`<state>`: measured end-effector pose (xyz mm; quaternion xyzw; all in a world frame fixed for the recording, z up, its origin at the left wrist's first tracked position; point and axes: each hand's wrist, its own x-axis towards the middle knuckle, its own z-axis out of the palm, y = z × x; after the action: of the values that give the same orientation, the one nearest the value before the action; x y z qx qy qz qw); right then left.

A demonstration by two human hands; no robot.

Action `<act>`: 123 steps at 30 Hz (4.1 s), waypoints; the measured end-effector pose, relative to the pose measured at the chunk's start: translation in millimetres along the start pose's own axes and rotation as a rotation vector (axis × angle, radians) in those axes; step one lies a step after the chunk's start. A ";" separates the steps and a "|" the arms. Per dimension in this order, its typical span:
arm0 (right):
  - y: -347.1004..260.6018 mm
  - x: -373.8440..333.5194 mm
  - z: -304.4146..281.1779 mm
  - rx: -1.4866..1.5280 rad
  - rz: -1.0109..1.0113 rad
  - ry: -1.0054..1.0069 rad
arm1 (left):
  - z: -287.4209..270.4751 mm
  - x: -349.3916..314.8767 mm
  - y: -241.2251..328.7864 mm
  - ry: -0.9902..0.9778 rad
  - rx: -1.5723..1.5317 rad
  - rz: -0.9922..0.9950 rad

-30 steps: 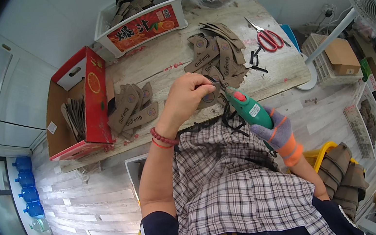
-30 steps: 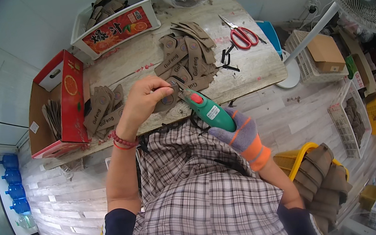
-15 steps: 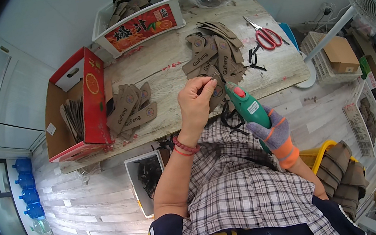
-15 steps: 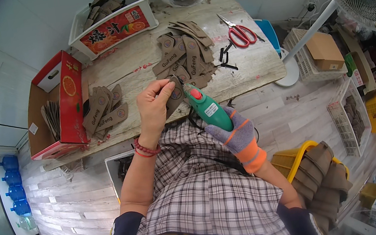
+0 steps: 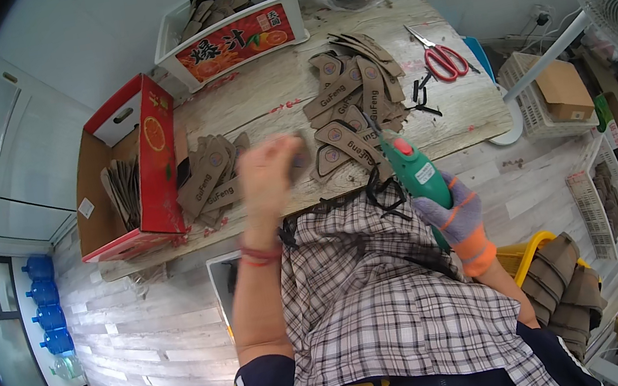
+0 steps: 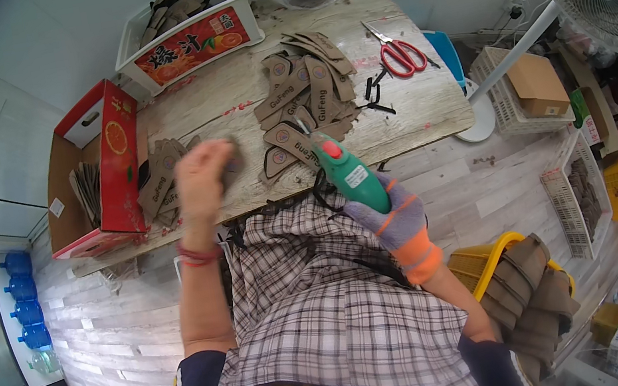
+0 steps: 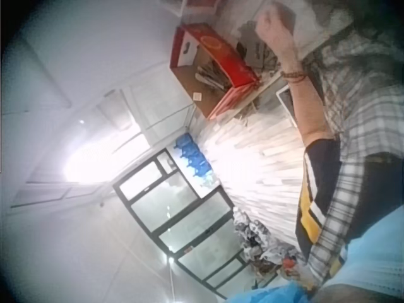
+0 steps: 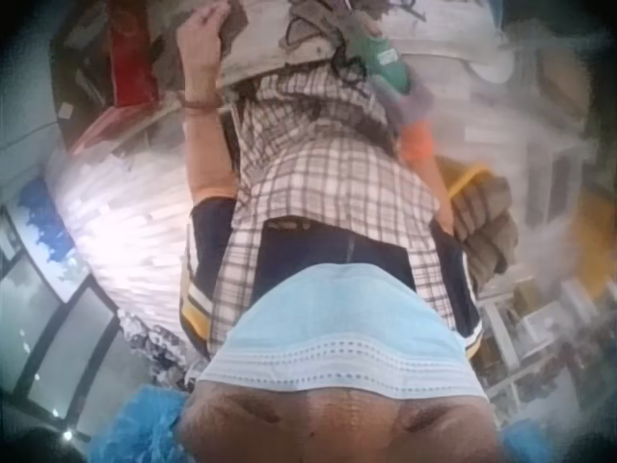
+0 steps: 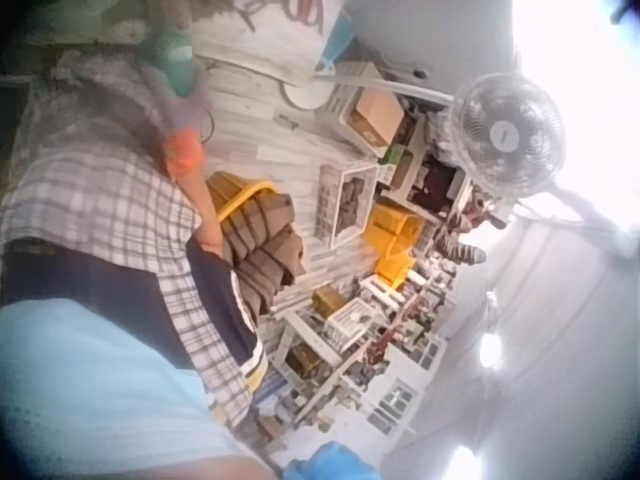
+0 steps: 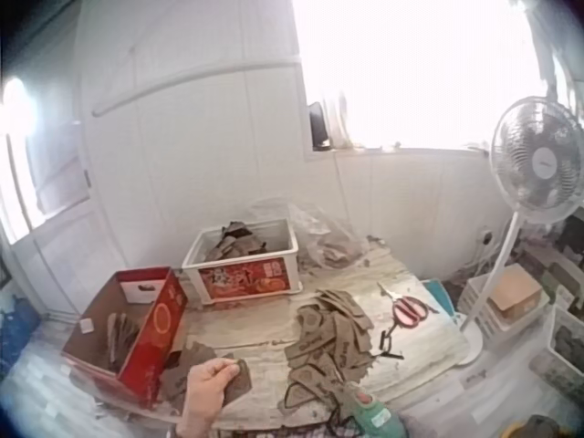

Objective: The person uses a green rotary tool to trim the edges of small brown cardboard tags labeled 'GuFeng' on a cluttered workbench. The person repeatedly picks up tags, trims them, and places them back on the table.

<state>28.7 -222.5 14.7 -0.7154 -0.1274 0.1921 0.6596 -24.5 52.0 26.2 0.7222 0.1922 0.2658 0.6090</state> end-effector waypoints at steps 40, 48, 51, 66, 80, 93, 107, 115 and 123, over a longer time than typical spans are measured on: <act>25.2 -0.5 1.9 -0.252 -0.169 0.014 | 85.5 -12.0 -8.6 0.195 -0.768 -0.187; 20.9 -0.3 -2.8 -0.254 -0.056 0.005 | 88.7 -16.8 -22.6 0.126 -0.680 -0.196; 17.4 0.5 -2.8 -0.224 -0.047 0.007 | 89.5 -20.4 -19.0 0.095 -0.625 -0.178; 12.2 0.9 -9.0 -0.164 -0.027 -0.088 | 63.1 -9.1 -16.9 -0.084 -0.195 -0.028; 9.8 1.5 -6.8 -0.178 -0.119 -0.098 | 53.7 -10.7 -9.3 -0.288 -0.087 0.040; 18.2 3.2 -14.0 -0.071 -0.008 -0.092 | -71.3 20.6 0.0 -0.183 0.408 -0.040; 32.9 -3.2 -23.6 -0.092 0.021 -0.010 | 72.6 -39.3 -87.6 0.265 1.001 0.303; 27.8 -2.9 -15.6 -0.142 -0.015 0.014 | 44.7 -21.0 -66.7 0.158 0.423 0.104; 10.6 1.1 -0.7 -0.248 -0.089 -0.032 | 45.2 -7.4 -1.1 0.144 -0.670 -0.016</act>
<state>29.2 -223.7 4.0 -0.7821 -0.1921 0.1567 0.5717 -2.4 12.7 18.7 0.4597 0.1423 0.3599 0.7993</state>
